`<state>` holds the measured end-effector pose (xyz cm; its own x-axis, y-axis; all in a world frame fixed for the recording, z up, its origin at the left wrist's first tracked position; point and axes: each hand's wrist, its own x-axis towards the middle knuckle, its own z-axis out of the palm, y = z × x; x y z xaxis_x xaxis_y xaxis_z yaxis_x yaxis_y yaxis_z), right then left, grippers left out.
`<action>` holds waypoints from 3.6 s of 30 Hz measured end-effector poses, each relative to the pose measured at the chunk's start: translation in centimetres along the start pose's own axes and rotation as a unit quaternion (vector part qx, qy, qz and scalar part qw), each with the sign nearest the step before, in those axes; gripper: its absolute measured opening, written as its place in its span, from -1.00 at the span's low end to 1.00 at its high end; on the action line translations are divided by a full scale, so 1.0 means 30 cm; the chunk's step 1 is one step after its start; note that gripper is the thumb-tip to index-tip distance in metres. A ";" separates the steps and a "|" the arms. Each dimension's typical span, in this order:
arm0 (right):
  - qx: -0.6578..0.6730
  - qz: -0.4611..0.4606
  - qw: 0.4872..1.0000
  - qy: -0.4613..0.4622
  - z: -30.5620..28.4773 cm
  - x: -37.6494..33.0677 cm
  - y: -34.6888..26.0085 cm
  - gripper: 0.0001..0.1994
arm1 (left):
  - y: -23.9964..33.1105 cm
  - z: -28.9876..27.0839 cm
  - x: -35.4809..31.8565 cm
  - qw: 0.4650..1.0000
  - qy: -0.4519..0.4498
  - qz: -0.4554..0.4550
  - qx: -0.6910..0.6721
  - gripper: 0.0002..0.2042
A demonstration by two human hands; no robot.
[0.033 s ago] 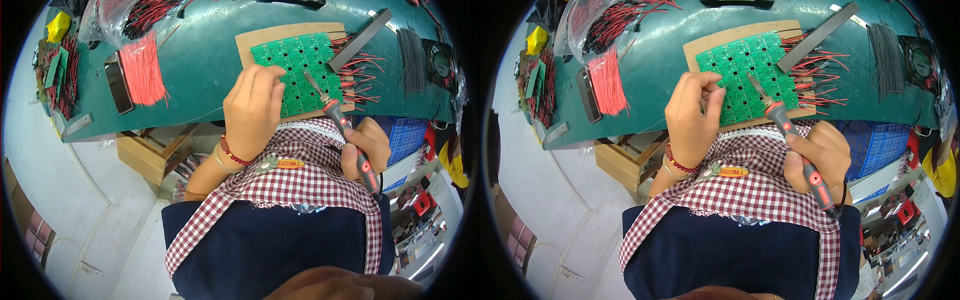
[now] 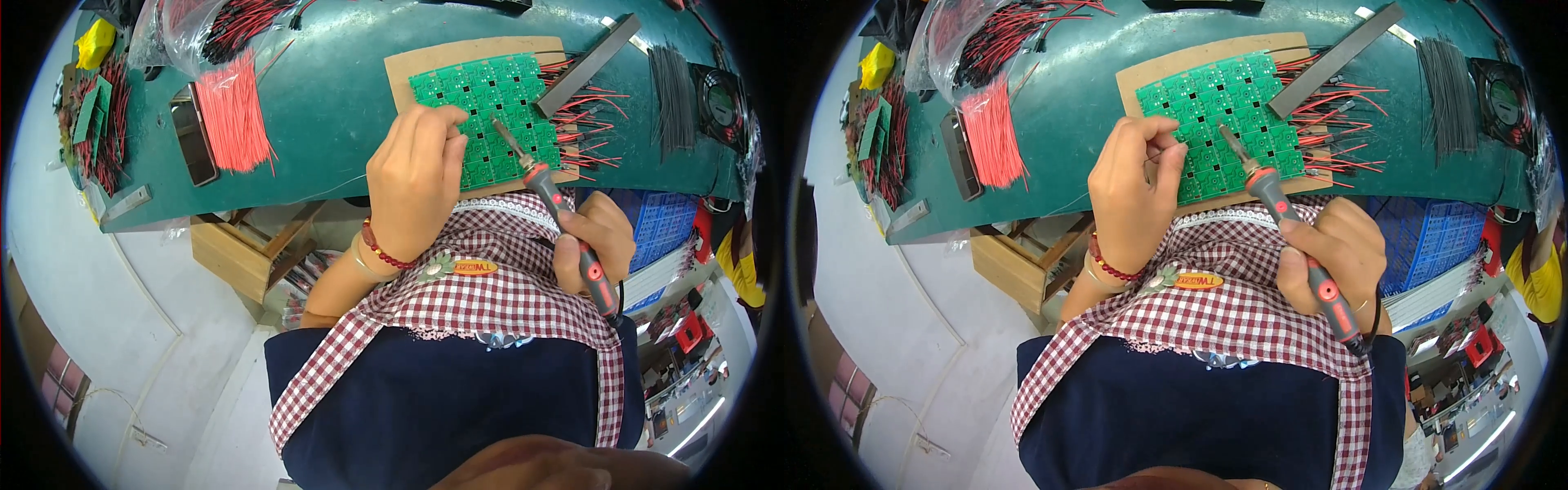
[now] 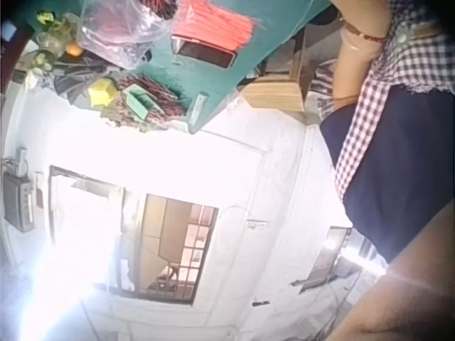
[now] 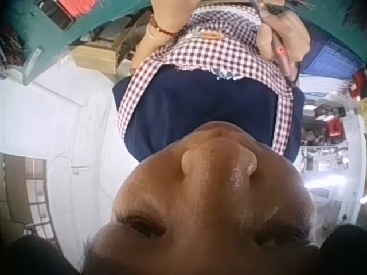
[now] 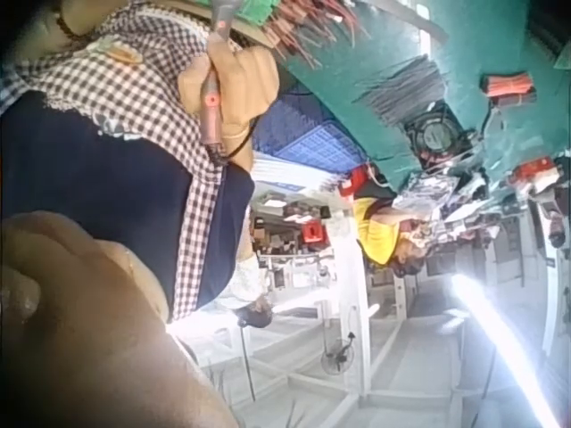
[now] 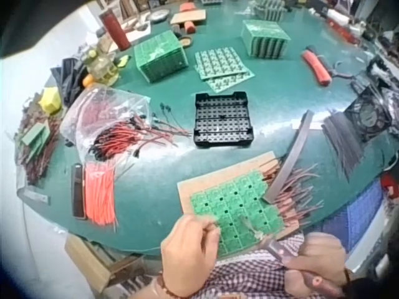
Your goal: The person solders wires onto a green circuit board at an industrial workbench using a soldering iron.
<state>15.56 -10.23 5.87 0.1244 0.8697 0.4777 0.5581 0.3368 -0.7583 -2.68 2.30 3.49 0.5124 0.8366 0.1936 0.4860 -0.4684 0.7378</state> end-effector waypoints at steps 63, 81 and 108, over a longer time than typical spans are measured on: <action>0.032 0.045 0.998 -0.027 -0.067 -0.047 0.011 -0.64 | 0.014 -0.108 -0.151 0.999 0.030 0.008 0.012 -0.81; 0.034 0.020 0.998 -0.058 -0.024 -0.075 0.003 -0.77 | -0.011 -0.042 -0.150 0.995 0.064 -0.007 0.078 -0.78; -0.049 -0.006 0.992 -0.118 -0.034 -0.066 -0.066 -0.69 | 0.003 -0.007 -0.158 0.996 0.047 0.015 0.077 -0.81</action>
<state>15.05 -13.00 6.88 -0.0707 0.9300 0.3608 0.6367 0.3205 -0.7014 -5.22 -1.65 2.78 0.4638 0.8406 0.2798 0.5777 -0.5263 0.6239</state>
